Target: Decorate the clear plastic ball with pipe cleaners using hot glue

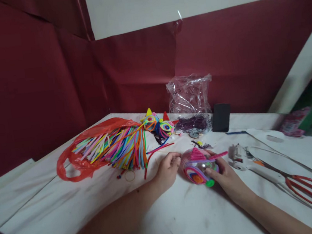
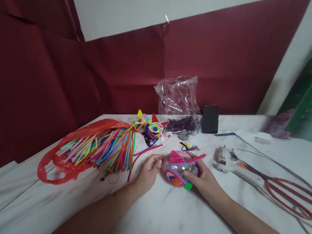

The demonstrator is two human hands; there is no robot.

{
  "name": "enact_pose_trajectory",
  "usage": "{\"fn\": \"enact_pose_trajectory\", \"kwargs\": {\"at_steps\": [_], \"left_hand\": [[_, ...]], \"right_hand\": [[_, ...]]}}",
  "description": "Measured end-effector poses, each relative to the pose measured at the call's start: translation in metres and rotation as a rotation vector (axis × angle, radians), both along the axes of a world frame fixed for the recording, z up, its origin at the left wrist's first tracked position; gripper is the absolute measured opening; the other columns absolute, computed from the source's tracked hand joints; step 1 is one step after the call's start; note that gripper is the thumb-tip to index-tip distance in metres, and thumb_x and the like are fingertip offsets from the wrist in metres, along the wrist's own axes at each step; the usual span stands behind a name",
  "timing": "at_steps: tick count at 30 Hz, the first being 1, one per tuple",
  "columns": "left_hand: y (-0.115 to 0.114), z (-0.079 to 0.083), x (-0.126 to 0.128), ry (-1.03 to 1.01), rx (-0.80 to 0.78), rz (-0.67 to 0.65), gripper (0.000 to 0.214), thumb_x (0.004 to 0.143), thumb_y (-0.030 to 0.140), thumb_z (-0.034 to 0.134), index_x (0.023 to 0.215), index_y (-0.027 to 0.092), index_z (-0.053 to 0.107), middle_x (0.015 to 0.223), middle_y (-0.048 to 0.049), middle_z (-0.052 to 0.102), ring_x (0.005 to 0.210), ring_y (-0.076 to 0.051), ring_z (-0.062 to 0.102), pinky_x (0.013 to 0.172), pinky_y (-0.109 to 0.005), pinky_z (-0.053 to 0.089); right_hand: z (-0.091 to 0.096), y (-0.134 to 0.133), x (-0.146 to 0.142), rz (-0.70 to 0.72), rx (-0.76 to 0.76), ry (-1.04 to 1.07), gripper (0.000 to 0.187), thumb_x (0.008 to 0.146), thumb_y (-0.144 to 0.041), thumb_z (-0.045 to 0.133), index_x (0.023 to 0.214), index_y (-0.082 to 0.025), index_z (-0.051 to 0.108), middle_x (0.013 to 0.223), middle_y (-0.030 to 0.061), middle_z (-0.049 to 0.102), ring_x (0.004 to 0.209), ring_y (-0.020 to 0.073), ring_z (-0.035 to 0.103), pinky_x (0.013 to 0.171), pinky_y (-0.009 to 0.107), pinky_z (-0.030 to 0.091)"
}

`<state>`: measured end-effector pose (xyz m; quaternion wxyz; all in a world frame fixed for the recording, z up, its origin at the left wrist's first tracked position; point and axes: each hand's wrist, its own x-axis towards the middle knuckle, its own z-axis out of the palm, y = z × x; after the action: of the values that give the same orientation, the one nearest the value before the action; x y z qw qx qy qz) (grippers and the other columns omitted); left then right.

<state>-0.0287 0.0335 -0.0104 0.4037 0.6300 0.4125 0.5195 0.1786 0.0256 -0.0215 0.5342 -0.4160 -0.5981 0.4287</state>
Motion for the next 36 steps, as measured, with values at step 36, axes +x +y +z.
{"fn": "enact_pose_trajectory", "kwargs": {"at_steps": [36], "left_hand": [[0.001,-0.001,0.001,0.128,0.060,-0.123,0.053,0.070,0.029,0.072,0.118,0.017,0.052,0.111,-0.0106,0.065,0.096,-0.023,0.062,0.081,-0.036,0.048]], "right_hand": [[0.009,0.001,-0.004,0.093,0.025,0.112,0.083,0.063,-0.054,0.079,0.132,-0.022,0.045,0.119,0.0091,0.063,0.109,0.0288,0.059,0.096,0.044,0.047]]}}
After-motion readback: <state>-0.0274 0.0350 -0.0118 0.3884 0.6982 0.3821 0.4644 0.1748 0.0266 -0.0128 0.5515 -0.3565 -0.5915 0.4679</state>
